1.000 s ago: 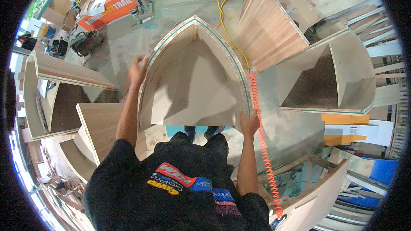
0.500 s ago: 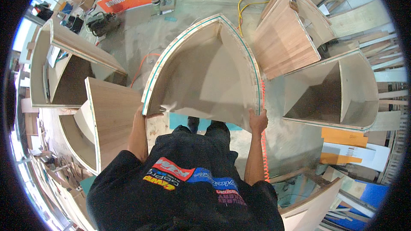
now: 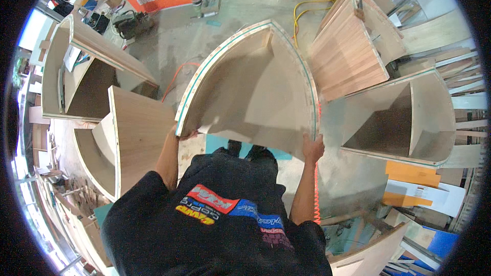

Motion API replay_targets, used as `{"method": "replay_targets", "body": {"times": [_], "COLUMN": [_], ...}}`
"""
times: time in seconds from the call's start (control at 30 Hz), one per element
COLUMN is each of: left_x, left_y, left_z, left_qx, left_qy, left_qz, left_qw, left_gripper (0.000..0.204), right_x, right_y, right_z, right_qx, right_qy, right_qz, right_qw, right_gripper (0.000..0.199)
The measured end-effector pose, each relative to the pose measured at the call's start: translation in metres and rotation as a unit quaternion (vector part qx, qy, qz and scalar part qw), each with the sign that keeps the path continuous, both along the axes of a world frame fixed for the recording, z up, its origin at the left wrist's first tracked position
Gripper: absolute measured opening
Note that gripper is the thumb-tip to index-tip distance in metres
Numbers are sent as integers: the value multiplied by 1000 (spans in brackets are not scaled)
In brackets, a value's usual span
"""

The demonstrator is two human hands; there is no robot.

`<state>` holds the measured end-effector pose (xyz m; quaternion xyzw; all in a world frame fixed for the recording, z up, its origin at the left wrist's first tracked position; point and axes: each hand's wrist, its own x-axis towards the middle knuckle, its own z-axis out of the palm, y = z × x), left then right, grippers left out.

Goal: The person measures and aligns wooden boards and curved panels, uses a measuring tape to check distances, and holds a power drill near a guide rail.

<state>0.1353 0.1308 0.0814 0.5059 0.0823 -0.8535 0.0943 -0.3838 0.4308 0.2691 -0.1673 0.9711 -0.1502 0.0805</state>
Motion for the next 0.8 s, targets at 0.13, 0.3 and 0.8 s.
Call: {"method": "replay_targets", "body": {"times": [0.13,0.3,0.8], "left_x": [-6,-2,3], "left_y": [19,19,38], "left_z": [13,10,6], "left_qx": [-99,-114,-105], "left_qy": [-11,6,-107], "left_qz": [-7,-5,-83], "left_qw": [995,993,985], "left_gripper": [73,76,77], "right_x": [-6,-5,-26], "right_y": [-2,-4,6], "right_z": [4,1,0], "right_qx": [-17,-8,-22], "right_qy": [-31,-27,-28], "right_qz": [17,9,44], "right_qw": [999,1000,998], "right_gripper": [65,62,73]}}
